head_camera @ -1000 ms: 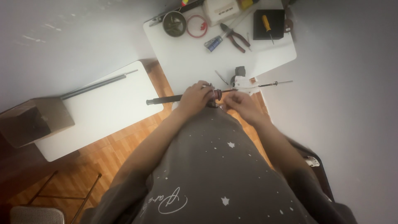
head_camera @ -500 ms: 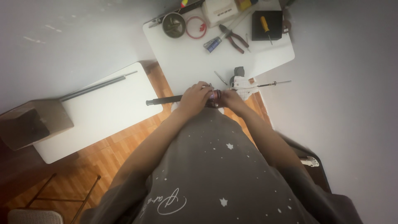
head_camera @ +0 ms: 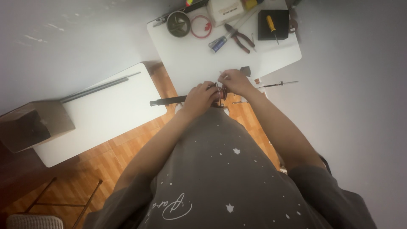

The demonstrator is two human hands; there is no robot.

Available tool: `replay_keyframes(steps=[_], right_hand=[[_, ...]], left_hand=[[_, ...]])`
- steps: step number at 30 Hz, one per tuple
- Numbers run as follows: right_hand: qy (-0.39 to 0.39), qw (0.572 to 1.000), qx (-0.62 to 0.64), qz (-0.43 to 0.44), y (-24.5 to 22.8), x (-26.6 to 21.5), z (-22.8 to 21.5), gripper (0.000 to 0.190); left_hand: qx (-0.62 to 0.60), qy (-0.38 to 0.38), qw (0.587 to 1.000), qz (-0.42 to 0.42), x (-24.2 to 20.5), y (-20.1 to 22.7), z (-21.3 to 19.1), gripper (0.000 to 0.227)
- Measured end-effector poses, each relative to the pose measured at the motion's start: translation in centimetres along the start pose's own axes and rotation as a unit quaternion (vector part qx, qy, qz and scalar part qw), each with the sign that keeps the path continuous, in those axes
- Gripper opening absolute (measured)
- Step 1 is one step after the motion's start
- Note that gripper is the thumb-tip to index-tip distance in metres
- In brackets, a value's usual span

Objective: Repairing or assembling a fishing reel on a workspace.

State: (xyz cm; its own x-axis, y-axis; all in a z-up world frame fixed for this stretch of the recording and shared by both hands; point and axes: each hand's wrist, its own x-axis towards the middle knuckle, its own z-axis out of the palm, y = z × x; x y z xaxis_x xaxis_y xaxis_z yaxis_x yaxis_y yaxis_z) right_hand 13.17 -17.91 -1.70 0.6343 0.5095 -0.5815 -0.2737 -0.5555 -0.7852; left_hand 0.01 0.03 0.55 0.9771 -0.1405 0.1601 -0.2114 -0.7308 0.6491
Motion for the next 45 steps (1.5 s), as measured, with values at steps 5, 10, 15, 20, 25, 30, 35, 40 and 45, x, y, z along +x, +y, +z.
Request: replay_keyframes(steps=[5,10,15,20,25,30,35,40,45], right_hand=[[0.020,0.995,-0.098,-0.025,-1.6,-0.1,0.1,0.024],[0.009,0.999,0.036,0.011,-0.3,1.7,0.0,0.022],[0.000,0.996,0.091,-0.018,-1.2,1.0,0.3,0.021],[0.026,0.992,0.105,-0.058,-2.7,-3.6,0.4,0.023],[0.058,0.989,0.132,-0.041,-0.4,-7.5,2.0,0.022],[0.072,0.955,0.288,-0.005,4.9,-9.1,4.4,0.023],[0.057,0.864,0.497,0.057,10.4,-7.7,6.1,0.022],[0.034,0.866,0.491,0.090,13.5,-4.4,6.7,0.023],[0.004,0.876,0.480,0.051,11.8,-2.2,5.3,0.031]], left_hand=[[-0.019,0.001,1.000,0.001,0.1,-0.2,-0.1,0.022],[-0.034,-0.019,0.999,0.001,-0.1,-0.5,0.0,0.023],[-0.032,-0.021,0.999,-0.014,-0.1,-0.4,0.0,0.024],[-0.028,-0.024,0.999,-0.016,0.2,-0.1,-0.5,0.025],[-0.041,-0.026,0.998,-0.031,0.4,-0.3,-0.4,0.021],[-0.048,-0.023,0.998,-0.043,0.2,-0.3,-0.3,0.021],[-0.043,-0.028,0.998,-0.042,0.4,-0.1,-0.5,0.022],[-0.050,-0.027,0.997,-0.048,0.4,-0.2,-0.5,0.022],[-0.051,-0.037,0.996,-0.059,0.3,-0.5,-0.4,0.023]])
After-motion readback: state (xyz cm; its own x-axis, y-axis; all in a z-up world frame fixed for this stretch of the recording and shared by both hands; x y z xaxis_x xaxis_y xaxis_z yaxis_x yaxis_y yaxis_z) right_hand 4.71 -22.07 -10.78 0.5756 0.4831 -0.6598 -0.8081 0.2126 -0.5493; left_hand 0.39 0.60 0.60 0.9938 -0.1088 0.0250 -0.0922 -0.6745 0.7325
